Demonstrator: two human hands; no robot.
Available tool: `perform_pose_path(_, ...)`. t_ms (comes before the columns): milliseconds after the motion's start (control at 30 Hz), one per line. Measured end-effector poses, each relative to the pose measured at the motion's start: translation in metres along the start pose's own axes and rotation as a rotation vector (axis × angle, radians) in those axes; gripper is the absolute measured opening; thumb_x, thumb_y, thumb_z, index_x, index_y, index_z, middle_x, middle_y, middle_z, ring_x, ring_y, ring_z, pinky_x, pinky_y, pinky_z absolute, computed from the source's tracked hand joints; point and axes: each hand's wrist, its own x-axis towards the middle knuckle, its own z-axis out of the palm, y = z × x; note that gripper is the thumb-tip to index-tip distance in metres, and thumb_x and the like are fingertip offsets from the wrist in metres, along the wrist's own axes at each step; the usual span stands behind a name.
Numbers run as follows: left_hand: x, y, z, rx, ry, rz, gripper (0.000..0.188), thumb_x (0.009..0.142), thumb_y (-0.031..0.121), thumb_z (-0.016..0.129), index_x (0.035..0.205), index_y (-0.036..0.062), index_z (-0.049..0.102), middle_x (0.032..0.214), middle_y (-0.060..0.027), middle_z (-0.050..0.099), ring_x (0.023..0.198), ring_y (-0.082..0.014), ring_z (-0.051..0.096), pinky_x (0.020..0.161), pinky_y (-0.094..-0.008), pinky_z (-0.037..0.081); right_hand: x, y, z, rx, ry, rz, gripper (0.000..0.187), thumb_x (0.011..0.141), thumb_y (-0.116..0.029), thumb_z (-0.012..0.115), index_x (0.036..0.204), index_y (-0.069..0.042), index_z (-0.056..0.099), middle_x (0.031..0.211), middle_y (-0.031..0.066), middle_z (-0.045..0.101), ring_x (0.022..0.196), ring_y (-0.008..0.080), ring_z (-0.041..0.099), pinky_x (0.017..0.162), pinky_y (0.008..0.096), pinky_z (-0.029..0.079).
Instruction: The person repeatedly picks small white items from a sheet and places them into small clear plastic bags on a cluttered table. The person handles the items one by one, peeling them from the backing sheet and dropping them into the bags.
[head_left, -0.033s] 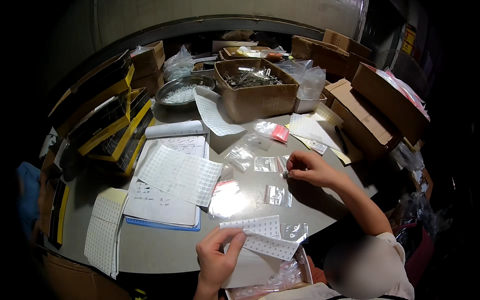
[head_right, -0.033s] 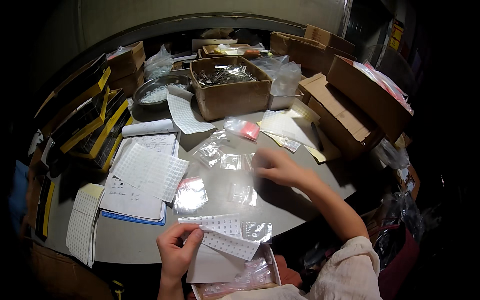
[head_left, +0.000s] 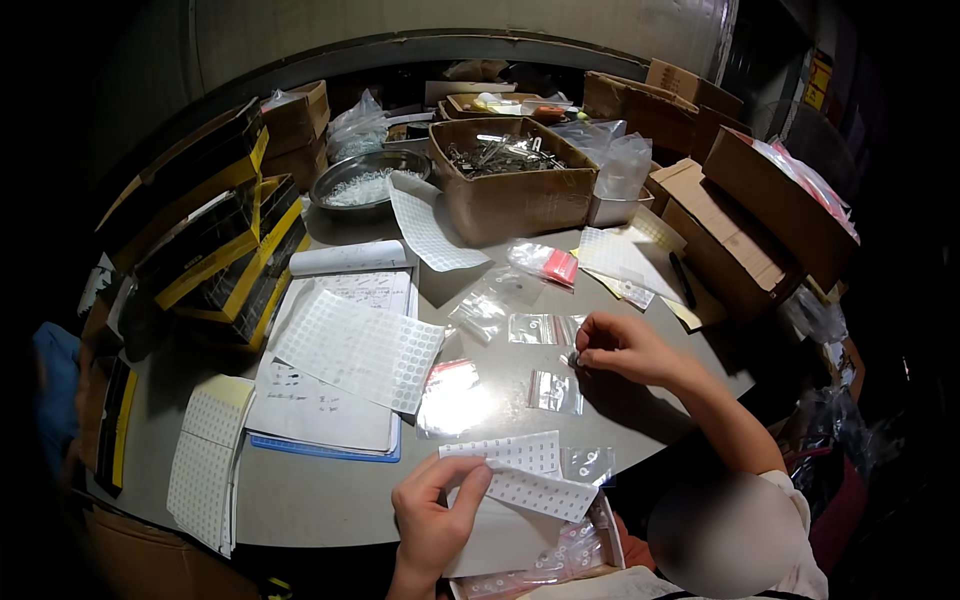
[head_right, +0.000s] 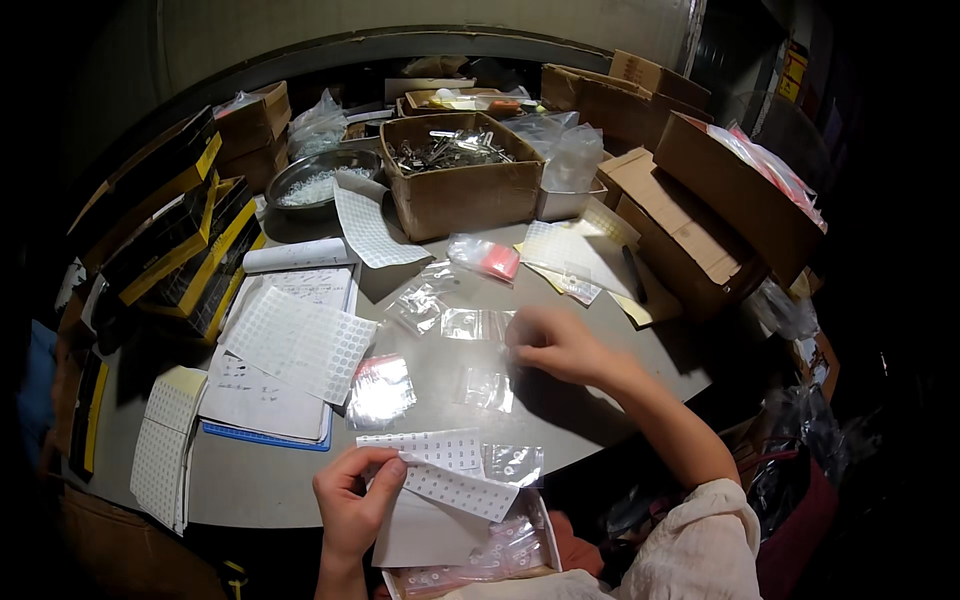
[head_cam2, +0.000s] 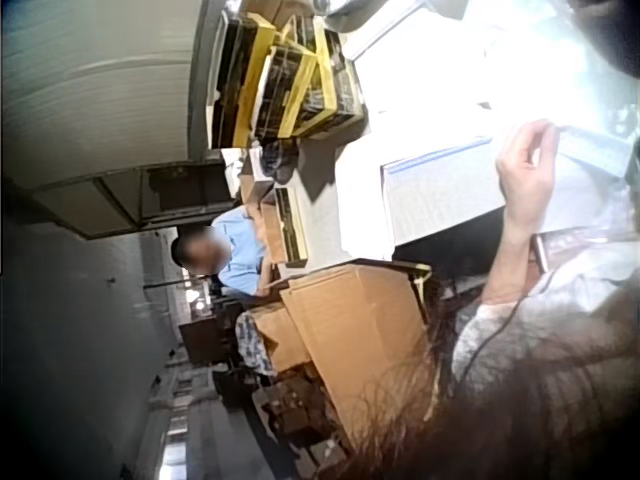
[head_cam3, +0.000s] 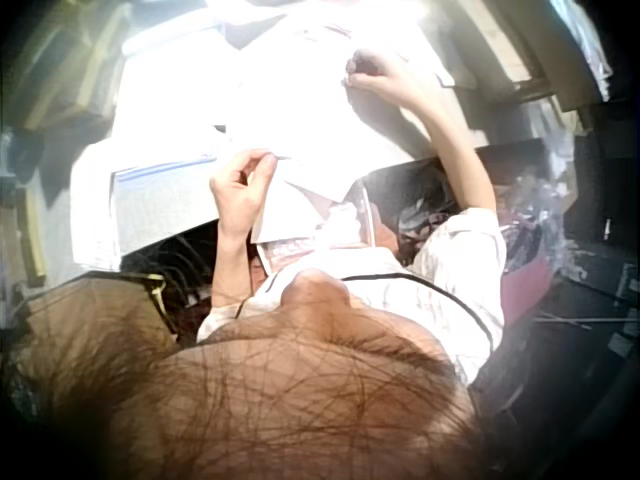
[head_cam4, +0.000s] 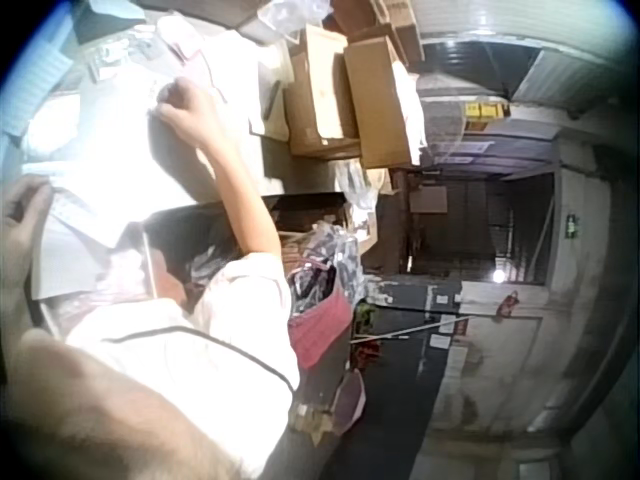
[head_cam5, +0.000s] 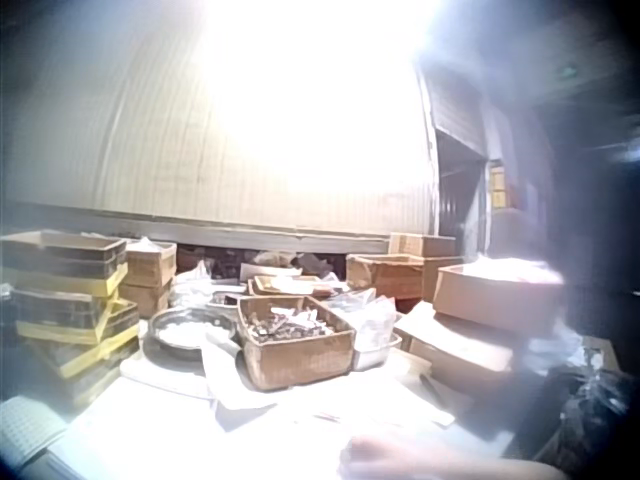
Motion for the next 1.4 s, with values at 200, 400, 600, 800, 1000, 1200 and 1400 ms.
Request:
perform_pose_path(200,-0.001,-0.004,-0.001,-0.029,0.000,0.009,0.009,0.088,0.003,0.078,0.096,-0.0012,0.078,0.085,-0.0090,0.074,0.071,-0.0141,0.068,0.059,-0.0260,0.046,-0.017,-0.019,0.008,0.273,-0.057,0.009,0.016,0.097,-0.008,0.072,0.110,-0.001,0.063,0.102,0.0028,0.066,0.094,0.0098,0.064,0.087,0.0275,0.054)
perform_pose_path(400,0.000,0.001,-0.003,0.003,-0.008,0.025,0.009,0.088,0.003,0.078,0.095,-0.0010,0.077,0.085,-0.0096,0.074,0.071,-0.0142,0.068,0.060,-0.0261,0.046,-0.036,-0.029,-0.003,-0.170,0.067,-0.199,0.015,0.095,-0.004,0.069,0.109,0.000,0.063,0.104,0.0074,0.069,0.100,0.0159,0.069,0.090,0.0315,0.058)
perform_pose_path(600,-0.001,0.003,0.000,-0.001,0.017,0.057,0.008,0.088,0.003,0.077,0.094,-0.0019,0.076,0.084,-0.0092,0.073,0.070,-0.0140,0.067,0.060,-0.0265,0.047,-0.080,-0.043,0.031,-0.488,0.209,-0.256,0.021,0.089,-0.005,0.073,0.107,-0.003,0.063,0.095,0.0138,0.067,0.085,0.0316,0.069,0.073,0.0386,0.055)
perform_pose_path(800,-0.004,0.001,-0.002,-0.029,-0.002,0.017,0.009,0.089,0.003,0.076,0.095,-0.0034,0.075,0.084,-0.0073,0.071,0.073,-0.0123,0.064,0.063,-0.0256,0.046,-0.085,-0.052,0.035,-0.138,0.073,-0.212,0.021,0.091,-0.007,0.073,0.110,-0.003,0.064,0.094,0.0112,0.067,0.083,0.0243,0.069,0.073,0.0348,0.056)
perform_pose_path(1000,0.000,0.006,-0.002,0.044,-0.076,0.069,0.007,0.087,0.002,0.077,0.093,-0.0016,0.076,0.082,-0.0091,0.072,0.071,-0.0159,0.068,0.063,-0.0277,0.049,-0.032,-0.064,0.010,-0.419,-0.277,-0.369,0.028,0.090,-0.007,0.069,0.116,-0.006,0.059,0.097,0.0084,0.065,0.084,0.0244,0.067,0.074,0.0378,0.054)
perform_pose_path(1200,-0.003,0.002,-0.013,-0.104,-0.288,0.144,0.011,0.081,0.000,0.075,0.090,-0.0052,0.078,0.086,-0.0130,0.075,0.076,-0.0175,0.069,0.069,-0.0273,0.050,-0.012,-0.101,0.030,-0.392,-0.564,-0.427,0.028,0.087,-0.012,0.071,0.112,-0.008,0.059,0.100,0.0117,0.067,0.095,0.0333,0.067,0.079,0.0451,0.052)
perform_pose_path(1400,-0.005,0.005,-0.019,-0.294,-0.402,0.131,0.015,0.073,-0.001,0.073,0.085,-0.0058,0.079,0.082,-0.0185,0.076,0.072,-0.0221,0.070,0.066,-0.0297,0.052,-0.006,-0.087,0.048,-0.525,-0.539,-0.615,0.032,0.084,-0.014,0.073,0.112,-0.006,0.060,0.102,0.0122,0.068,0.101,0.0340,0.066,0.088,0.0461,0.052)
